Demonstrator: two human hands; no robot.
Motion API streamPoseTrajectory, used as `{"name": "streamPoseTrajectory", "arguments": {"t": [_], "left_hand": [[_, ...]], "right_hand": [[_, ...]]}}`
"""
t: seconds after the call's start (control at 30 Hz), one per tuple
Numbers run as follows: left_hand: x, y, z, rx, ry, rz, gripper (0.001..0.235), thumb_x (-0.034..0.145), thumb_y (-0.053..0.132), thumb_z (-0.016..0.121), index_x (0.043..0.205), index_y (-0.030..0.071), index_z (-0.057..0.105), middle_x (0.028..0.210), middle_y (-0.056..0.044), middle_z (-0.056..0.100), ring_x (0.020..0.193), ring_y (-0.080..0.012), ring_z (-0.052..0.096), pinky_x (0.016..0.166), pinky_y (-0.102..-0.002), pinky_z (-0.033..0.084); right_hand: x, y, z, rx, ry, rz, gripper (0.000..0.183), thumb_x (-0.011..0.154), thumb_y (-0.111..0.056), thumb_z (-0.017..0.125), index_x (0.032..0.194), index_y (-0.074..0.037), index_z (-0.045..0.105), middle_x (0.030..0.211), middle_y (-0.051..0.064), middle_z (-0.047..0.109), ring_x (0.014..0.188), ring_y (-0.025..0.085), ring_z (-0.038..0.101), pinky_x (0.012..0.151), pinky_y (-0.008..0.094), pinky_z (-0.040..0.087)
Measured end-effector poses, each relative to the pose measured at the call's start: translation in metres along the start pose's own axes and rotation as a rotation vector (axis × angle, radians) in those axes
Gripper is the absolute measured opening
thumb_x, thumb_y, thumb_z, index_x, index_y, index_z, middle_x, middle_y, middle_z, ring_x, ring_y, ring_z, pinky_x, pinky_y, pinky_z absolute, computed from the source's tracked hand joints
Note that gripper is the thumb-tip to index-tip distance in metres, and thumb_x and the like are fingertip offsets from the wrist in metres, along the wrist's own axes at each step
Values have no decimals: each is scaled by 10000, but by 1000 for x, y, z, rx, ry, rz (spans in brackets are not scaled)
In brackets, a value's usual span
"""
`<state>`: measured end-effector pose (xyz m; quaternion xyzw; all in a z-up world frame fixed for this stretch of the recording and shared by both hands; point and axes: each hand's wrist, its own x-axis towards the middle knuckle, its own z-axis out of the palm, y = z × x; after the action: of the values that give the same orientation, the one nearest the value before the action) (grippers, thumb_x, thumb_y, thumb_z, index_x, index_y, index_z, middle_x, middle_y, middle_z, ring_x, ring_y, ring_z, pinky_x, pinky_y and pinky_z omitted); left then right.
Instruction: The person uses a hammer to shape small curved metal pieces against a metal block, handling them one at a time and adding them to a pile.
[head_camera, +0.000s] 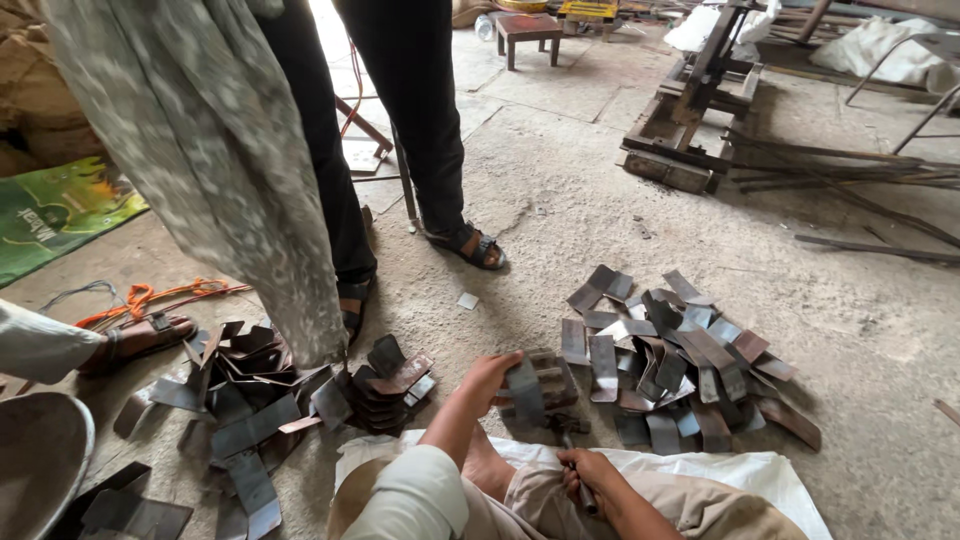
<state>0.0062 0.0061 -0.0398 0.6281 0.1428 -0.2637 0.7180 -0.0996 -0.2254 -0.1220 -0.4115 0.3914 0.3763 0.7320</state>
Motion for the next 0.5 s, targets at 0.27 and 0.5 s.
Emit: {"name": "streamPoseTrajectory", "arguments": {"t": [0.27,0.5], "left_hand": [[82,-32,-7,-59,53,-4,334,898,488,696,975,166,650,825,-10,658,741,-154,625,608,-393,548],[128,-43,-14,174,25,319,375,933,341,730,1140,31,776,1000,-47,753,877,-144,654,769,-287,511]], "right_hand": [[6,4,2,-113,0,-118,355,968,-234,658,676,-130,486,526,4,431,402,125,369,373,269,340],[22,7,-12,15,-54,43,377,977,-274,649,717,-138,413,539,-28,403,417,81,356,369,218,340]]}}
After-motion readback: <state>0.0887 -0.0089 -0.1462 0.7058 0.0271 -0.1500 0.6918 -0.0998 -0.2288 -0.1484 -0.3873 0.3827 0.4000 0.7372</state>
